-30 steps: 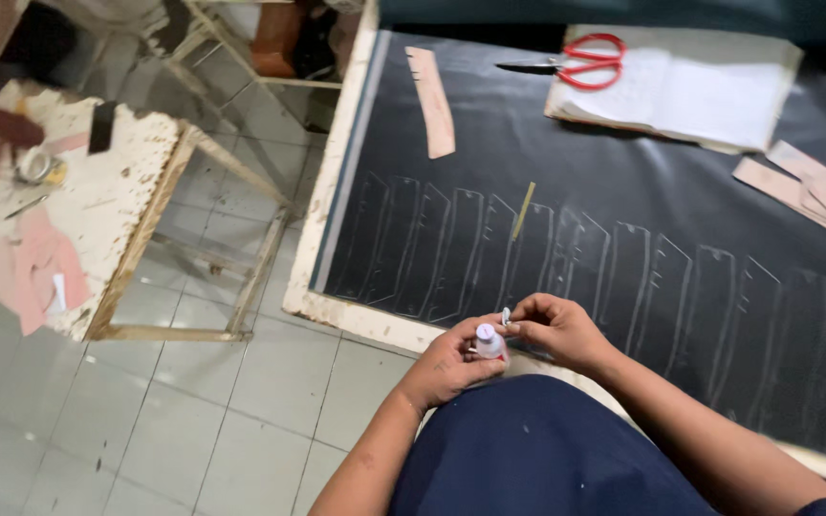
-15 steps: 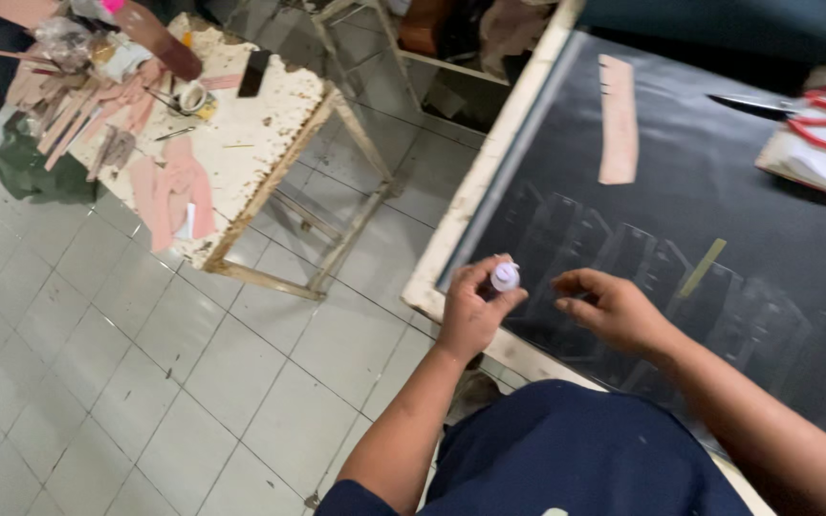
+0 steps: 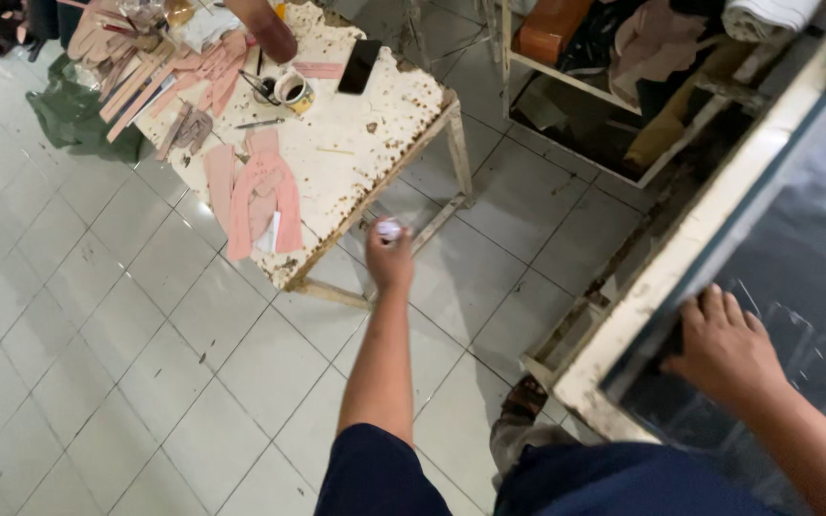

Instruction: The person traces around cardboard shoe pattern templates laid on a dark sheet of material with a pencil, marking outline shapes and notches. They reposition the templates, hold them steady with one hand while tracing, and set finished pieces aside on the workbench.

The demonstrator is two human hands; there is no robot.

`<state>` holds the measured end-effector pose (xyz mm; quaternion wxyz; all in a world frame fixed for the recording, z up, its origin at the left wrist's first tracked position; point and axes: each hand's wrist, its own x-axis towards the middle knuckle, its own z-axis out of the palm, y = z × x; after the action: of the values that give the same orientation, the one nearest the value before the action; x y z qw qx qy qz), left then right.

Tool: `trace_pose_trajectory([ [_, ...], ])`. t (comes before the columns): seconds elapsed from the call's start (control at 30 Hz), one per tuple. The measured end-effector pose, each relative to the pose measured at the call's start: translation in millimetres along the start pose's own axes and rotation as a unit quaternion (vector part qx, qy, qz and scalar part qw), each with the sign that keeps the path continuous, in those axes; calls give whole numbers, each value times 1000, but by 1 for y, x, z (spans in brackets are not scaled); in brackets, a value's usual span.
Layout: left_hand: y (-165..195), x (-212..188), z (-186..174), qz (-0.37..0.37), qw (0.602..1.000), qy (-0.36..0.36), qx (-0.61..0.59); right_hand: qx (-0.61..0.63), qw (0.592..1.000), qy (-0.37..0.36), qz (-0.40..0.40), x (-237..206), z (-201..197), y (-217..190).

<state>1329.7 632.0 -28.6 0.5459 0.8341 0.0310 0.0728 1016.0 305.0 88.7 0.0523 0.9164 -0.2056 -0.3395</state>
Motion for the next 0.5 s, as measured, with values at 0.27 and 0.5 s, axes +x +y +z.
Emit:
trace_pose_trajectory([
  [0.27,-84,166,-12,-21,985,147,91,-63,995,-69,25,30,-30,-15],
  [0.5,-81,217,12,-30,988,142,51,-100,988,-121,8,54,-24,-8],
])
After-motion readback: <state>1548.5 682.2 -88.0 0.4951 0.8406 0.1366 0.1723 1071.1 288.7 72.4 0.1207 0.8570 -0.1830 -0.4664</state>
